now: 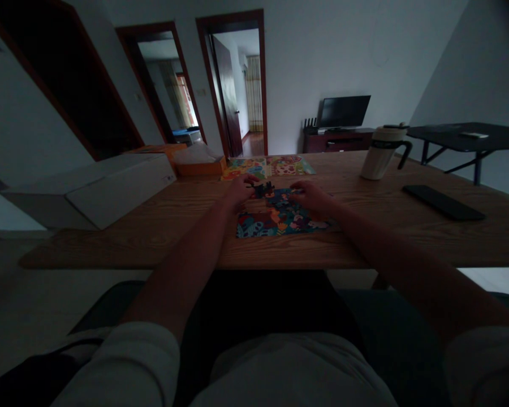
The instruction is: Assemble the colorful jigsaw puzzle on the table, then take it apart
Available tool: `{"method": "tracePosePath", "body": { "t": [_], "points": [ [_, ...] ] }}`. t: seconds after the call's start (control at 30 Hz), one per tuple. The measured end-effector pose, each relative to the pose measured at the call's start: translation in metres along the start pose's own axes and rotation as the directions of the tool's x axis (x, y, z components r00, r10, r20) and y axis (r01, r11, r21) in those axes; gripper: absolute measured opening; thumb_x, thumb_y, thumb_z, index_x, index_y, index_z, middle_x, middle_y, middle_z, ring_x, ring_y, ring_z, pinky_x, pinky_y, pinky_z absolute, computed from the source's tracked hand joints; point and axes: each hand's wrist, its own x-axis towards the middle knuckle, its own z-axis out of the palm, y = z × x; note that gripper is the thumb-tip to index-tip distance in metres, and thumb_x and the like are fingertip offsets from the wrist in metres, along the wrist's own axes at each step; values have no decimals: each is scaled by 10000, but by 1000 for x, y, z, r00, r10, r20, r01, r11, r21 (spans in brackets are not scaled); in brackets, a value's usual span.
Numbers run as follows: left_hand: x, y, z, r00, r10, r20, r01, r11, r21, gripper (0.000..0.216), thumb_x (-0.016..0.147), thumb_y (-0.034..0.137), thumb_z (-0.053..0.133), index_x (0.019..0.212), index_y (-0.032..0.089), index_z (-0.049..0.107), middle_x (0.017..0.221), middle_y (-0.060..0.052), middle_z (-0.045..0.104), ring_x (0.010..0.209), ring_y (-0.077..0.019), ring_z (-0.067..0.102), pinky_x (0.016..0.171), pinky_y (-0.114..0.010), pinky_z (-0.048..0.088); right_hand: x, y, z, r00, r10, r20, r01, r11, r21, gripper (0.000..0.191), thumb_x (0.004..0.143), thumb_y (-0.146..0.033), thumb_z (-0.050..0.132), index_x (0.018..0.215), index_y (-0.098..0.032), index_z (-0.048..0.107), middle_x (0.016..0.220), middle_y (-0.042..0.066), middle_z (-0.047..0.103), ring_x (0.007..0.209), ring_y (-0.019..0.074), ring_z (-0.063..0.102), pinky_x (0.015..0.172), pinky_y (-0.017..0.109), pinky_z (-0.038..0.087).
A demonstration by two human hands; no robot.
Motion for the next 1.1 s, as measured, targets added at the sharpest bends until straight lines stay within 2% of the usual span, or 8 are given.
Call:
{"method": "tracePosePath", "body": {
  "t": [0.1,0.23,0.37,0.57,0.77,0.9,0.97,1.1],
  "points": [
    [-4,7,11,992,99,75,-100,995,3,366,777,60,682,1124,173,695,1185,-86,682,1002,-173,669,811,-259,555,-8,-15,6,996,-90,-6,90,996,26,366,729,-361,885,1050,-261,739,1198,112,709,1233,349,595,1075,510,463],
    [-9,15,23,972,194,136,-189,981,-52,344,792,66,657,1121,164,684,1172,-82,675,907,-151,674,785,-269,558,-13,-35,14,991,-67,116,52,990,132,242,828,-306,790,1061,-245,763,1082,98,755,1047,299,680,990,479,528],
    [-12,19,29,961,219,168,-210,975,-68,345,786,24,607,1103,142,674,1092,-69,675,830,-126,660,725,-239,542,-16,-43,17,968,-37,249,-29,966,256,172,900,-263,665,1011,-255,797,1076,42,778,1011,242,698,983,415,540],
    [-15,26,34,967,200,161,-195,980,-45,342,795,26,627,1111,149,671,1021,-55,655,724,-109,636,627,-225,510,-19,-42,19,934,-88,347,-23,953,303,188,877,-332,727,1036,-280,813,1076,24,789,1005,249,708,960,420,566],
    [-18,32,34,970,169,178,-178,983,41,350,783,58,677,1116,165,685,955,-39,650,730,-126,623,644,-242,517,-16,-33,21,927,-132,352,45,969,243,268,876,-371,752,1130,-301,802,1080,19,788,932,236,725,890,411,604],
    [-15,27,37,974,208,93,-217,971,95,310,798,80,655,1093,170,693,1024,-43,639,759,-116,612,680,-233,523,-18,-36,21,929,-156,335,106,981,162,440,846,-354,779,1283,-308,745,985,13,794,828,223,727,808,375,606],
    [-14,24,39,968,236,85,-244,965,94,312,795,78,655,1093,165,690,1066,-51,638,791,-117,619,709,-235,528,-18,-37,21,934,-176,312,154,984,92,448,823,-296,782,1270,-301,750,954,9,793,799,220,719,793,366,594],
    [-14,21,37,963,214,162,-218,976,4,350,808,96,679,1151,163,665,1056,-56,668,816,-126,644,729,-240,536,-14,-31,20,940,-237,244,236,971,32,346,818,-180,695,1136,-279,791,996,10,789,852,222,705,852,375,564]
  ]
}}
